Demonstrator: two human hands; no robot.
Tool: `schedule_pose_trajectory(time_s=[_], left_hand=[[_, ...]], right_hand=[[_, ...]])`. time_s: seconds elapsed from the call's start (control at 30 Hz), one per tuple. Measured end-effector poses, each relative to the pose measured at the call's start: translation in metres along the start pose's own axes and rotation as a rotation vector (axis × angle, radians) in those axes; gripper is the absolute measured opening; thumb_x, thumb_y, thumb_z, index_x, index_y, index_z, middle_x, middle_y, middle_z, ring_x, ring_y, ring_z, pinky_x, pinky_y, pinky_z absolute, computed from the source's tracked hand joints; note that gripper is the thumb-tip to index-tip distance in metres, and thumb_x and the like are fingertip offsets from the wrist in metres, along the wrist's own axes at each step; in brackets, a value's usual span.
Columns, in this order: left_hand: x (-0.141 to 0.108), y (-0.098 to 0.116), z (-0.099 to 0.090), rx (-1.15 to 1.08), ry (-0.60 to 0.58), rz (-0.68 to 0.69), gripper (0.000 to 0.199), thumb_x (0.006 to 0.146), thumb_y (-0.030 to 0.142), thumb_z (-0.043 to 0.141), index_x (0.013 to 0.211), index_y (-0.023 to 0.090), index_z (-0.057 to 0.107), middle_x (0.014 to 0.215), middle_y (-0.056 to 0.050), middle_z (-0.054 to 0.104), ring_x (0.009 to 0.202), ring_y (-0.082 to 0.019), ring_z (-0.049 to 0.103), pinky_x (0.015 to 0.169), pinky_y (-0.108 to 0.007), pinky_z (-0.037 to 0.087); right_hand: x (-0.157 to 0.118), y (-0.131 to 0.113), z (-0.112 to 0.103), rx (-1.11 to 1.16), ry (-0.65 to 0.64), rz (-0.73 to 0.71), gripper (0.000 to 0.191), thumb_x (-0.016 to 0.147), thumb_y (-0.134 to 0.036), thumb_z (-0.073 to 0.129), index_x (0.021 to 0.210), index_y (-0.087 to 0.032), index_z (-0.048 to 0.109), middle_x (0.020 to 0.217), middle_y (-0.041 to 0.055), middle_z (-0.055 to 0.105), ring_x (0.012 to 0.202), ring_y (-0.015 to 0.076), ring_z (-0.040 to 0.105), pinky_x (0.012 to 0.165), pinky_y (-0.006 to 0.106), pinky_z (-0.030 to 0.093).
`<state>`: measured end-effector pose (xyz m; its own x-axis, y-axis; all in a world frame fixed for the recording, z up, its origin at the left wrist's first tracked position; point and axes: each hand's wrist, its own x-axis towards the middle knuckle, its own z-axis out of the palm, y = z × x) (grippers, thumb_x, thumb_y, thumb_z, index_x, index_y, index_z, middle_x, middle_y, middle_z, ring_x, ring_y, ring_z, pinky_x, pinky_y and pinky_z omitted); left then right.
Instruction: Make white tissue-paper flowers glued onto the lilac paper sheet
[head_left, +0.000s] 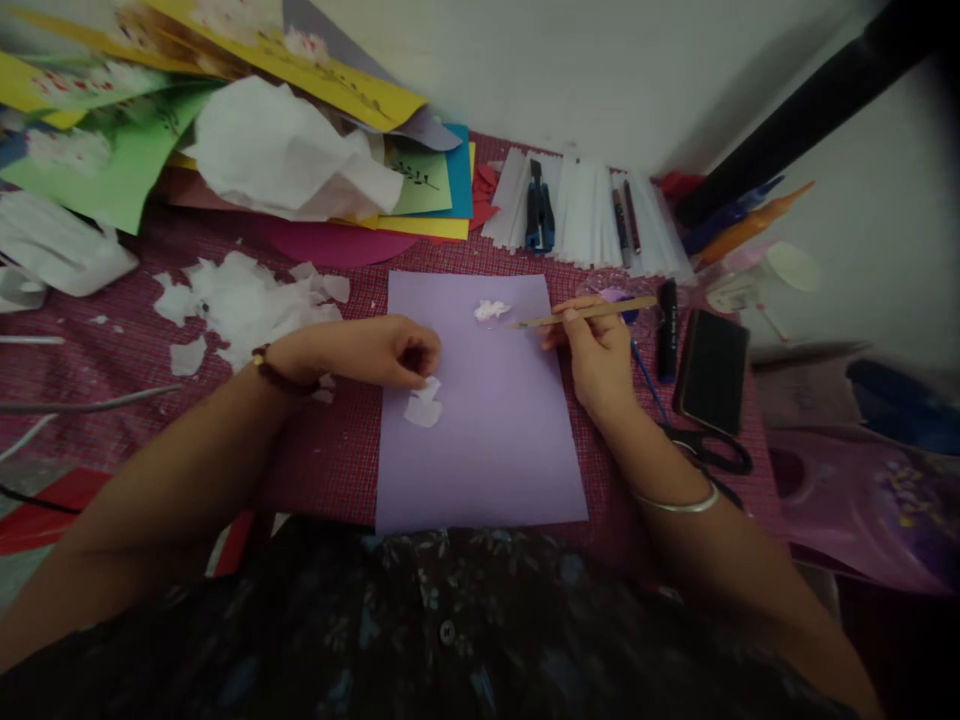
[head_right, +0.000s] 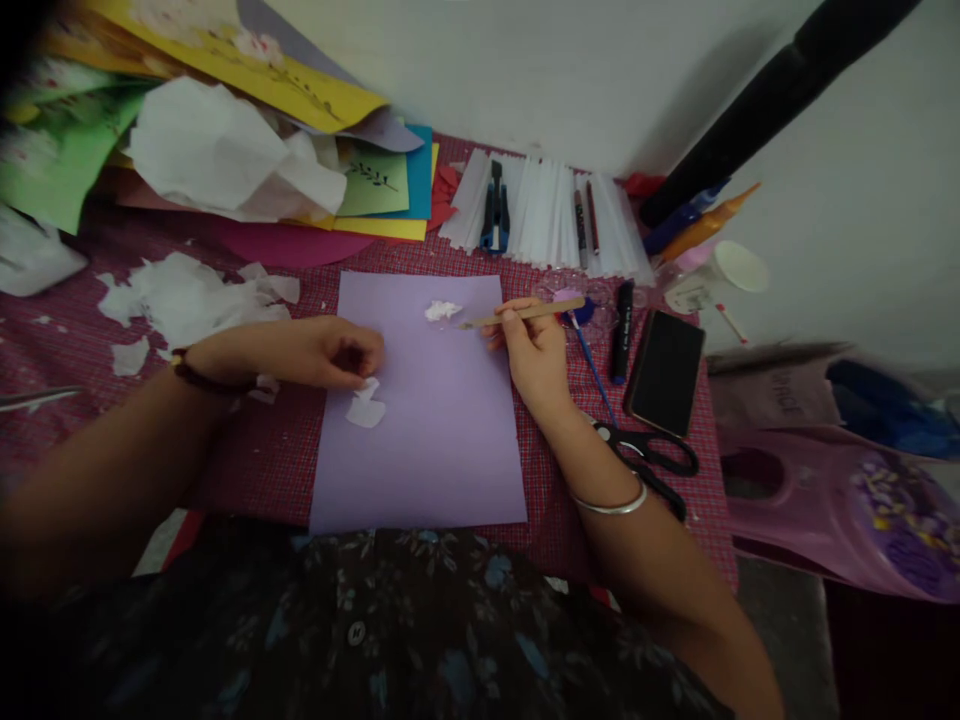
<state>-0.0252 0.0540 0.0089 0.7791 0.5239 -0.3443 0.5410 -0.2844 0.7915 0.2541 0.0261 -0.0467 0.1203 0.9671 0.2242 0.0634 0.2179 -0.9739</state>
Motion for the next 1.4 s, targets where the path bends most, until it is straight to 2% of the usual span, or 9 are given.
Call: schedule_pose_trajectory(time_s=[0.17, 0.33, 0.4, 0.53, 0.73, 0.87, 1.03, 1.17, 1.4], left_hand=[[0.002, -0.005, -0.003, -0.213, 0.12, -0.018, 0.022, 0.073, 0.028, 0.067, 0.067, 0.017, 0.05, 0.072, 0.001, 0.059, 0.063, -0.009, 0.05, 0.058, -0.021, 0.038], [0.017, 0.005, 0.006, -0.342, 0.353, -0.01, 0.027, 0.073, 0.025, 0.069, 0.095, 0.017, 0.056, 0.074, 0.003, 0.055, 0.062, -0.008, 0.05, 0.059, -0.021, 0.041], [0.027, 0.009, 0.006, -0.307, 0.39, -0.001, 0.027, 0.073, 0.024, 0.068, 0.097, 0.016, 0.057, 0.074, 0.003, 0.055, 0.063, -0.008, 0.051, 0.059, -0.021, 0.041], [0.047, 0.02, 0.002, -0.181, 0.422, -0.042, 0.013, 0.072, 0.025, 0.065, 0.075, 0.016, 0.056, 0.066, 0.002, 0.055, 0.057, -0.008, 0.048, 0.053, -0.021, 0.037], [0.069, 0.043, 0.0, 0.238, 0.561, -0.103, 0.012, 0.073, 0.023, 0.058, 0.07, 0.014, 0.066, 0.069, -0.004, 0.066, 0.065, -0.014, 0.058, 0.059, -0.025, 0.041], [0.081, 0.049, 0.003, 0.412, 0.578, -0.197, 0.015, 0.074, 0.021, 0.056, 0.071, 0.014, 0.069, 0.069, -0.006, 0.068, 0.064, -0.015, 0.058, 0.061, -0.027, 0.041], [0.092, 0.039, 0.007, 0.538, 0.587, -0.181, 0.019, 0.077, 0.023, 0.056, 0.076, 0.015, 0.073, 0.076, -0.008, 0.07, 0.068, -0.017, 0.059, 0.068, -0.03, 0.042], [0.093, 0.038, 0.007, 0.527, 0.591, -0.18, 0.02, 0.079, 0.025, 0.057, 0.079, 0.016, 0.074, 0.078, -0.008, 0.071, 0.069, -0.017, 0.059, 0.068, -0.029, 0.041], [0.088, 0.043, 0.003, 0.504, 0.586, -0.154, 0.021, 0.08, 0.023, 0.056, 0.08, 0.014, 0.075, 0.077, -0.008, 0.072, 0.07, -0.017, 0.061, 0.067, -0.03, 0.041]], right_hand=[[0.001, 0.001, 0.002, 0.021, -0.008, 0.02, 0.022, 0.088, -0.046, 0.063, 0.085, -0.024, 0.062, 0.068, -0.0005, 0.067, 0.058, 0.0145, 0.063, 0.056, 0.03, 0.053], [0.002, 0.0, 0.003, 0.025, -0.035, 0.03, 0.024, 0.087, -0.046, 0.064, 0.085, -0.023, 0.06, 0.067, -0.0009, 0.066, 0.055, 0.0139, 0.061, 0.055, 0.03, 0.052], [0.003, -0.001, 0.003, 0.035, -0.035, 0.028, 0.022, 0.086, -0.044, 0.064, 0.084, -0.023, 0.06, 0.067, -0.0009, 0.066, 0.055, 0.014, 0.061, 0.054, 0.03, 0.052], [0.004, 0.001, 0.003, 0.06, -0.027, 0.026, 0.019, 0.086, -0.04, 0.064, 0.083, -0.022, 0.059, 0.067, -0.0004, 0.066, 0.056, 0.0142, 0.061, 0.054, 0.03, 0.051], [0.007, 0.002, 0.0, 0.072, 0.031, 0.005, 0.019, 0.087, -0.039, 0.062, 0.083, -0.021, 0.059, 0.066, -0.0009, 0.065, 0.054, 0.0134, 0.06, 0.052, 0.028, 0.05], [0.003, -0.005, -0.002, 0.058, 0.076, -0.051, 0.019, 0.09, -0.04, 0.059, 0.085, -0.022, 0.058, 0.067, -0.0013, 0.064, 0.056, 0.0128, 0.06, 0.052, 0.027, 0.05], [-0.002, -0.009, 0.001, 0.007, 0.026, -0.093, 0.02, 0.092, -0.042, 0.056, 0.086, -0.023, 0.057, 0.067, -0.0012, 0.065, 0.056, 0.0128, 0.061, 0.054, 0.027, 0.05], [-0.002, -0.005, 0.005, -0.109, -0.06, -0.112, 0.017, 0.092, -0.036, 0.055, 0.089, -0.021, 0.06, 0.073, 0.0009, 0.07, 0.061, 0.0148, 0.065, 0.058, 0.029, 0.052], [0.002, -0.001, 0.007, -0.256, -0.107, -0.14, 0.017, 0.093, -0.03, 0.052, 0.095, -0.02, 0.065, 0.081, 0.0019, 0.073, 0.069, 0.0167, 0.068, 0.063, 0.03, 0.051]])
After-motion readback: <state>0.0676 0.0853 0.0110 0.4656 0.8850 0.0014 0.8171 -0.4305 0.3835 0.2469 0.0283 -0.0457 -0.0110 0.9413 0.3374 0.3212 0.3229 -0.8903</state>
